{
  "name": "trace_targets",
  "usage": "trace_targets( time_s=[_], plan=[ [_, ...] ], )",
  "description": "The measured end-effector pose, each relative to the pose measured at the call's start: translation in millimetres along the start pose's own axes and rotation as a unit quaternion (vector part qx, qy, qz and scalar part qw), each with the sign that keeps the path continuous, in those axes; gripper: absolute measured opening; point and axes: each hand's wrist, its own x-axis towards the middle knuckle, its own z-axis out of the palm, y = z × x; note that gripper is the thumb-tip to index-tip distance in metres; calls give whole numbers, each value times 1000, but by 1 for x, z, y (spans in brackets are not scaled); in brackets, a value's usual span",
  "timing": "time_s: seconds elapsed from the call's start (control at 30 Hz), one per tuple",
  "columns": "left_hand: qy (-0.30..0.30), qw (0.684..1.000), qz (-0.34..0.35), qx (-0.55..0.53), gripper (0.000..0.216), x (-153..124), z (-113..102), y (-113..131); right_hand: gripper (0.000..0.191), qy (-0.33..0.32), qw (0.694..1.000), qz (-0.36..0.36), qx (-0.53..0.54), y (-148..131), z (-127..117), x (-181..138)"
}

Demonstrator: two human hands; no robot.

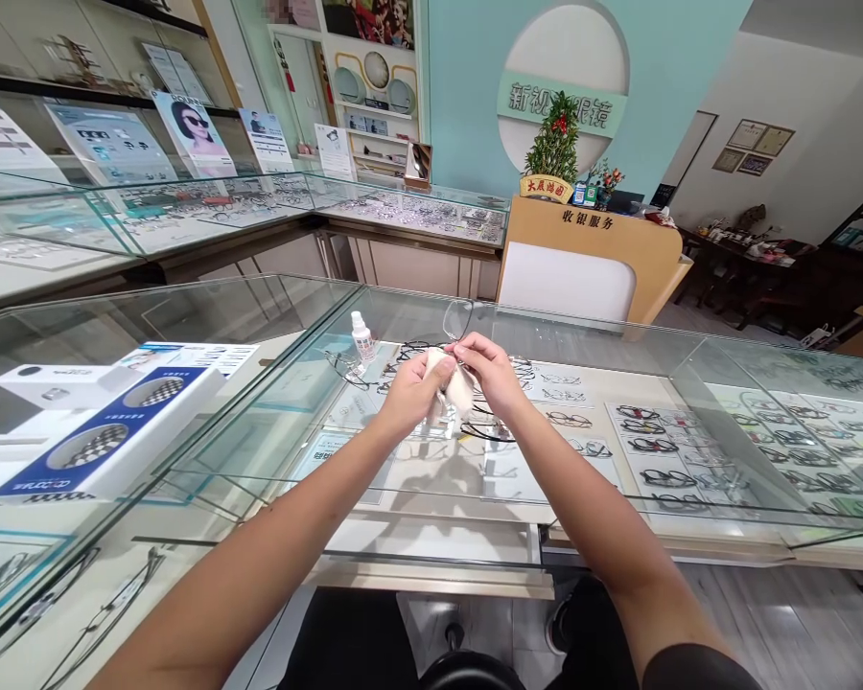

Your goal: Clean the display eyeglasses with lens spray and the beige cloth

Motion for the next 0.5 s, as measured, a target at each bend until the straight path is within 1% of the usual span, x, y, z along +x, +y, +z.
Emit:
trace_targets(
  time_s=[0.1,0.17,0.23,0.33,0.43,0.5],
  plan=[
    [37,999,4,-11,73,-2,1,-2,37,-12,999,-23,-33,-1,1,-2],
    [35,999,6,-6,76,-4,0,-3,34,-16,999,-32,-30,-1,1,-2],
    [16,1000,5,9,74,-6,-2,-2,32,-14,999,-29,-11,0,-1,-2],
    [-26,999,7,31,71,-10,-5,2,31,-11,1000,-6,17,1,-4,-2],
    [-65,997,16,24,70,-12,-8,5,33,-12,999,19,37,1,-7,-2],
    [-87,996,9,17,69,-14,-9,6,35,-6,998,35,45,0,-9,-2]
  ],
)
